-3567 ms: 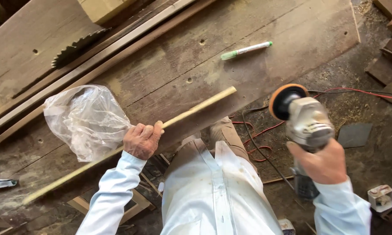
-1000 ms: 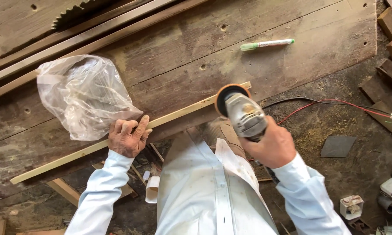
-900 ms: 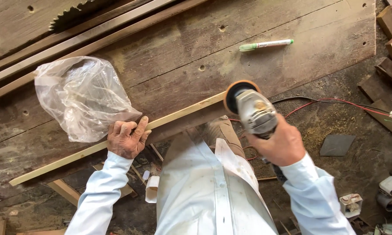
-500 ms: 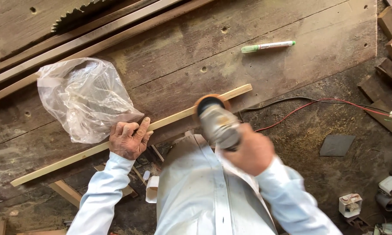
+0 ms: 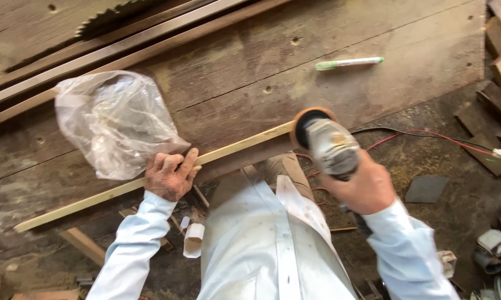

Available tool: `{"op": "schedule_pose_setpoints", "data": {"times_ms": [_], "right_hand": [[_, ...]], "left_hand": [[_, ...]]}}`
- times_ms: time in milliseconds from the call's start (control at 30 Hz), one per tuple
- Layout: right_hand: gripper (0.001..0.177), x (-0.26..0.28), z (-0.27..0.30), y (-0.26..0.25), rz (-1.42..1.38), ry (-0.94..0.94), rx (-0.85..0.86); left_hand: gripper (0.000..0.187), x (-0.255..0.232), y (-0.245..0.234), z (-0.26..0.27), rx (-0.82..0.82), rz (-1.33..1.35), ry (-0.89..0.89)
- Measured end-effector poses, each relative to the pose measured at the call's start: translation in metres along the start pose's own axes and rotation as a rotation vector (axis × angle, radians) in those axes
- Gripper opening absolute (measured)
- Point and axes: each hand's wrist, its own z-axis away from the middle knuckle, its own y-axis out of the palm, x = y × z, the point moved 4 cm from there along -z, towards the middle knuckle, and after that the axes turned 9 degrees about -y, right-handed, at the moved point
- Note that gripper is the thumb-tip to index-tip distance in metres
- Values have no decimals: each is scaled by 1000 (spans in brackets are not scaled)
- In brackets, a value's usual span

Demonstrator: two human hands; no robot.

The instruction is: Assembling a wooden frame by gluing thin strips and cutting them to size with a miter saw.

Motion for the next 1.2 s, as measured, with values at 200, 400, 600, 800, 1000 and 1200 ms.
{"op": "schedule_pose_setpoints", "data": {"times_ms": [200, 400, 600, 800, 1000, 1200], "right_hand": [[61, -40, 12, -43, -135, 40, -129], [41, -69, 31, -43, -306, -69, -333], [53, -82, 38, -28, -367, -94, -319], [48, -72, 47, -11, -222, 75, -265], [68, -22, 54, 8, -229, 43, -133], [69, 39, 55, 48, -104, 26, 10]], "left_hand": [[38, -14, 9, 5, 163, -138, -100], [32, -110, 80, -48, 232, 236, -213], [55, -114, 57, -48, 116, -27, -133], [49, -26, -22, 42, 161, -181, -208], [37, -6, -14, 53, 99, -239, -234], [45, 2, -3, 56, 77, -152, -209]]}}
